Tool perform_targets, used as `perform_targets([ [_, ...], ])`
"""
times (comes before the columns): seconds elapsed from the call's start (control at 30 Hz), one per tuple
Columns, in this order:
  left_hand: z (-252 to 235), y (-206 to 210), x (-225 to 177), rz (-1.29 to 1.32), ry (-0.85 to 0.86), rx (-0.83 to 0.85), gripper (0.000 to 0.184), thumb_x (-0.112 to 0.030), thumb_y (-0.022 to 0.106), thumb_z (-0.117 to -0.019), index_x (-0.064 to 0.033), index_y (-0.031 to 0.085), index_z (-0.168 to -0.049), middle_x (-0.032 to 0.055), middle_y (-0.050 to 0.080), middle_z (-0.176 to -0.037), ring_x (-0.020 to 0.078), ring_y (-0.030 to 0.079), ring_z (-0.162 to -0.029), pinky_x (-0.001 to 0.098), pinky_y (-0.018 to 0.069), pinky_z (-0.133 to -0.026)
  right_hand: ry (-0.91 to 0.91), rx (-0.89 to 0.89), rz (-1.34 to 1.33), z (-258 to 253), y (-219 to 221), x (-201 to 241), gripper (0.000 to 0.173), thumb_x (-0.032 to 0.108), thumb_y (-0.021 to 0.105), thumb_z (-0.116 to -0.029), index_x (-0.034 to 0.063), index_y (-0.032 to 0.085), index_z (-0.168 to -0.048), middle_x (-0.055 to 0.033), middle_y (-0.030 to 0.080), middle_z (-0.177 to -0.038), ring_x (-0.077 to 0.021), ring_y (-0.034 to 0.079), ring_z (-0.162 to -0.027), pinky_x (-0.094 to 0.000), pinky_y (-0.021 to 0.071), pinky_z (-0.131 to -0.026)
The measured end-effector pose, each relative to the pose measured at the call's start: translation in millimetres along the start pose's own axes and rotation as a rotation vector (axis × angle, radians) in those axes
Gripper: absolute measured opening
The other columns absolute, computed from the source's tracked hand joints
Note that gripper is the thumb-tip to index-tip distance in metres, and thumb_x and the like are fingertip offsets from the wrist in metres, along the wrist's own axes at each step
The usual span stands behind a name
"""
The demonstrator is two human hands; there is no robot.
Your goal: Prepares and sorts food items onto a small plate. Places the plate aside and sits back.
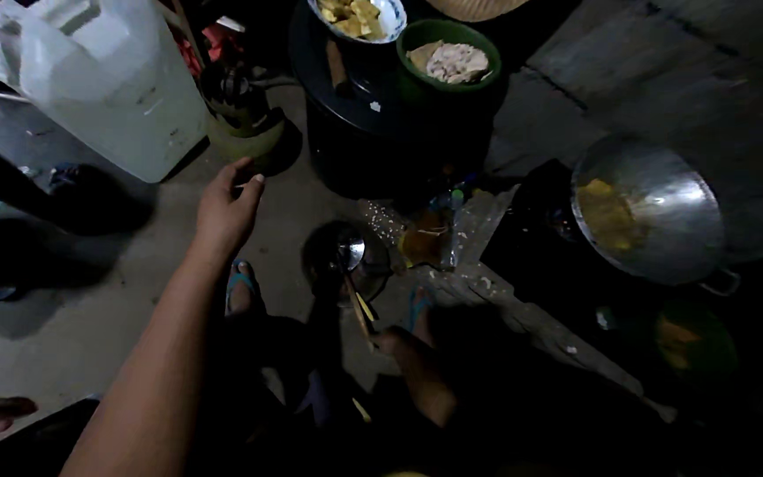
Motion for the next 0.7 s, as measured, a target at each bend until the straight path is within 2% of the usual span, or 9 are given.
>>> perform_targets([
  [0.07, 1, -1, 1, -0.028, -0.009, 0.011, 0.045, -0.033, 0.053, -0.1070, -0.0114, 0.052, -0.147, 0.0105, 0.060, -0.139, 0.0171, 0.063, -0.119, 0.0387, 0.0512, -0.102, 0.062, -0.091, -0.140, -55, 22, -14, 0.060, 0.054, 0.060, -0.0990, 0.0041, 0.065, -0.131, -0.0171, 0.068, -0.123, -0.0298, 0.066, -0.109, -0.0493, 0.0532, -0.093],
  [0.1, 1, -2, 2, -0.030, -0.028, 0.017, 0.044, -0.034, 0.053, -0.1070, -0.0133, 0.053, -0.146, 0.0093, 0.061, -0.138, 0.0168, 0.063, -0.118, 0.0389, 0.0516, -0.100, 0.077, -0.099, -0.255, -70, 30, -18, 0.060, 0.056, 0.066, -0.0950, 0.0061, 0.067, -0.129, -0.0134, 0.071, -0.117, -0.0271, 0.069, -0.105, -0.0483, 0.0569, -0.089],
  [0.17, 1, -2, 3, -0.015, -0.063, 0.025, 0.043, -0.035, 0.053, -0.1067, -0.0146, 0.053, -0.145, 0.0086, 0.061, -0.139, 0.0167, 0.063, -0.118, 0.0394, 0.0524, -0.098, 0.069, -0.025, -0.465, -65, 35, -8, 0.058, 0.047, 0.067, -0.0992, 0.0062, 0.058, -0.139, -0.0150, 0.068, -0.122, -0.0274, 0.067, -0.107, -0.0479, 0.0538, -0.091],
  [0.3, -3, -1, 4, 0.020, -0.092, -0.007, 0.043, -0.034, 0.053, -0.1069, -0.0143, 0.053, -0.145, 0.0093, 0.060, -0.139, 0.0175, 0.063, -0.117, 0.0393, 0.0520, -0.097, -0.103, -0.022, -0.467, -51, 28, 14, 0.053, 0.040, 0.058, -0.1058, 0.0057, 0.051, -0.145, -0.0161, 0.063, -0.112, -0.0194, 0.061, -0.082, -0.0353, 0.0535, -0.076],
  [0.43, -3, -11, 4, 0.053, -0.131, -0.056, 0.045, -0.033, 0.051, -0.1081, -0.0115, 0.050, -0.148, 0.0136, 0.057, -0.142, 0.0224, 0.061, -0.121, 0.0436, 0.0504, -0.100, -0.241, 0.003, -0.568, 1, 9, 21, 0.042, 0.033, 0.053, -0.1092, 0.0025, 0.054, -0.138, -0.0061, 0.055, -0.092, -0.0109, 0.051, -0.067, -0.0267, 0.0475, -0.064],
  [0.53, -2, -26, 16, 0.114, -0.145, -0.130, 0.049, -0.036, 0.048, -0.1086, -0.0107, 0.046, -0.150, 0.0167, 0.056, -0.142, 0.0243, 0.062, -0.117, 0.0440, 0.0516, -0.097, -0.261, 0.013, -0.639, 54, -9, 4, 0.039, 0.035, 0.054, -0.1084, 0.0032, 0.056, -0.132, -0.0014, 0.053, -0.083, -0.0083, 0.052, -0.062, -0.0240, 0.0493, -0.060],
  [0.6, 0, -36, 23, 0.134, -0.160, -0.195, 0.054, -0.037, 0.049, -0.1078, -0.0097, 0.040, -0.154, 0.0183, 0.050, -0.147, 0.0254, 0.060, -0.120, 0.0444, 0.0505, -0.097, -0.262, 0.005, -0.690, 96, -23, -13, 0.037, 0.034, 0.056, -0.1076, 0.0050, 0.056, -0.130, 0.0003, 0.052, -0.081, -0.0079, 0.051, -0.061, -0.0243, 0.0504, -0.060],
  [0.67, 5, -40, 20, 0.133, -0.234, -0.342, 0.058, -0.034, 0.059, -0.1037, -0.0066, 0.041, -0.152, 0.0158, 0.051, -0.151, 0.0241, 0.057, -0.127, 0.0438, 0.0465, -0.103, -0.293, -0.002, -0.745, 128, -37, -38, 0.034, 0.031, 0.056, -0.1079, 0.0050, 0.057, -0.129, 0.0010, 0.050, -0.077, -0.0082, 0.050, -0.058, -0.0250, 0.0509, -0.059],
  [0.7, 10, -39, 4, 0.163, -0.296, -0.419, 0.061, -0.025, 0.066, -0.1009, 0.0008, 0.040, -0.150, 0.0180, 0.047, -0.155, 0.0256, 0.051, -0.137, 0.0430, 0.0387, -0.113, -0.348, -0.008, -0.758, 142, -44, -54, 0.031, 0.030, 0.054, -0.1086, 0.0055, 0.059, -0.127, 0.0021, 0.051, -0.073, -0.0069, 0.051, -0.055, -0.0236, 0.0510, -0.055],
])
Point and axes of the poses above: each hand's wrist, its own z-axis away from the middle knuckle, its own y-axis out of the palm, x = y × z, the point moved 1 cm from there along -z, towards the middle knuckle
